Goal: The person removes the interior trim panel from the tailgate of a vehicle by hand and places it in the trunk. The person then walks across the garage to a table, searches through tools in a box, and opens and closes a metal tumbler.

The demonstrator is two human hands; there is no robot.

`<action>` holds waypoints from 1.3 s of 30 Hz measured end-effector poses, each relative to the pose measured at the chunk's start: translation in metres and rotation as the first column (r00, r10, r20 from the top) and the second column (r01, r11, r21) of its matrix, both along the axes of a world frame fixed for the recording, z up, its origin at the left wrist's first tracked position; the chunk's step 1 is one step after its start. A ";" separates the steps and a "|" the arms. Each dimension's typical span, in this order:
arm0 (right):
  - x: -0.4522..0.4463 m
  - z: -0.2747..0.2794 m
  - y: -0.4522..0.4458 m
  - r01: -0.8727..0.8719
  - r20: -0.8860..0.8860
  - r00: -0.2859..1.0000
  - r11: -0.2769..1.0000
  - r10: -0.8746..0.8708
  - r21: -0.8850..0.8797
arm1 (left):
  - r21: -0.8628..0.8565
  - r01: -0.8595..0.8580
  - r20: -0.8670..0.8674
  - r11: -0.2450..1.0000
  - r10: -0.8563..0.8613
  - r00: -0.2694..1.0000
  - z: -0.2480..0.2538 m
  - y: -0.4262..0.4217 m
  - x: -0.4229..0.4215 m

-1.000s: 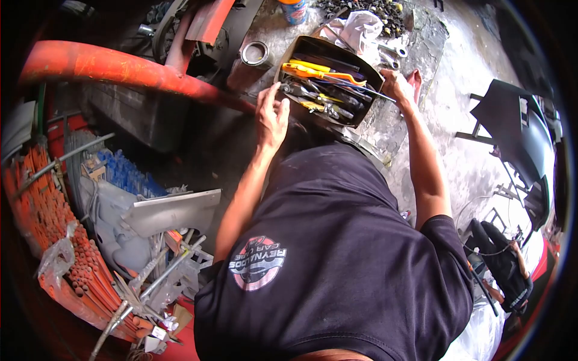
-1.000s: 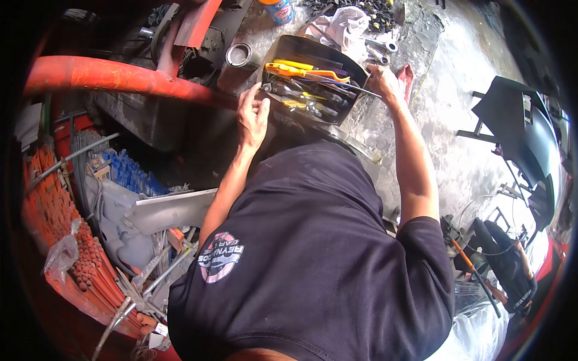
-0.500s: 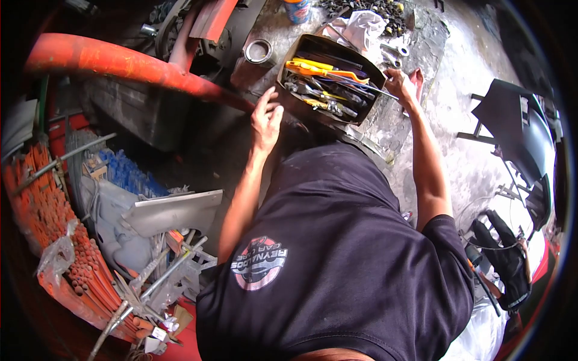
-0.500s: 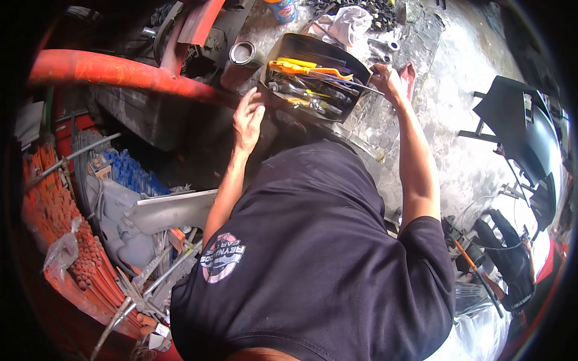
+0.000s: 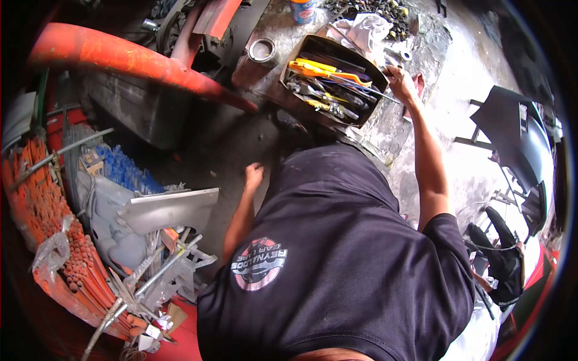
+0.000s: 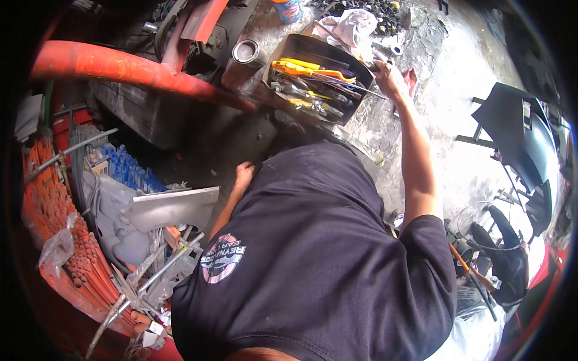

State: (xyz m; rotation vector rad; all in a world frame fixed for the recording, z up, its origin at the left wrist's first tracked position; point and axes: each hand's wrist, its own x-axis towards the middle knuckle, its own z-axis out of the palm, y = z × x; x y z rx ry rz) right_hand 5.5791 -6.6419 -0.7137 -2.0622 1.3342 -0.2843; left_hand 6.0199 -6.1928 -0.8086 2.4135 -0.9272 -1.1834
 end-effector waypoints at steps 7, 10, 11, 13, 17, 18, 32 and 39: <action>0.006 -0.006 -0.003 -0.041 0.091 0.995 0.999 0.039 0.021 | -0.016 -0.013 -0.096 1.000 0.011 0.995 0.005 -0.017 -0.022; 0.005 -0.006 -0.003 -0.041 0.177 0.984 0.998 0.031 0.052 | -0.110 0.038 -0.087 0.993 -0.048 0.995 0.014 -0.037 -0.028; 0.003 -0.006 -0.005 -0.041 0.176 0.984 0.998 0.031 0.050 | -0.109 -0.003 -0.130 0.994 -0.011 0.991 0.025 -0.048 -0.031; -0.002 -0.006 -0.008 0.031 0.094 0.995 1.000 -0.031 0.005 | -0.103 -0.013 -0.149 0.995 -0.002 0.989 0.025 -0.058 -0.026; -0.014 0.003 -0.007 0.091 0.068 0.993 0.990 -0.099 0.108 | -0.121 -0.049 -0.160 0.991 0.030 0.987 0.020 -0.064 -0.018; -0.015 0.002 -0.008 0.101 0.083 0.990 0.980 -0.116 0.172 | -0.134 -0.035 -0.148 0.990 0.014 0.989 0.017 -0.063 -0.017; -0.006 -0.002 -0.005 0.098 0.414 0.844 0.857 -0.342 0.506 | -0.050 -0.004 -0.125 0.999 -0.002 0.992 0.022 -0.057 -0.023; -0.006 0.001 -0.010 0.139 0.358 0.876 0.880 -0.323 0.455 | -0.106 -0.012 -0.122 0.994 -0.002 0.993 0.014 -0.056 -0.024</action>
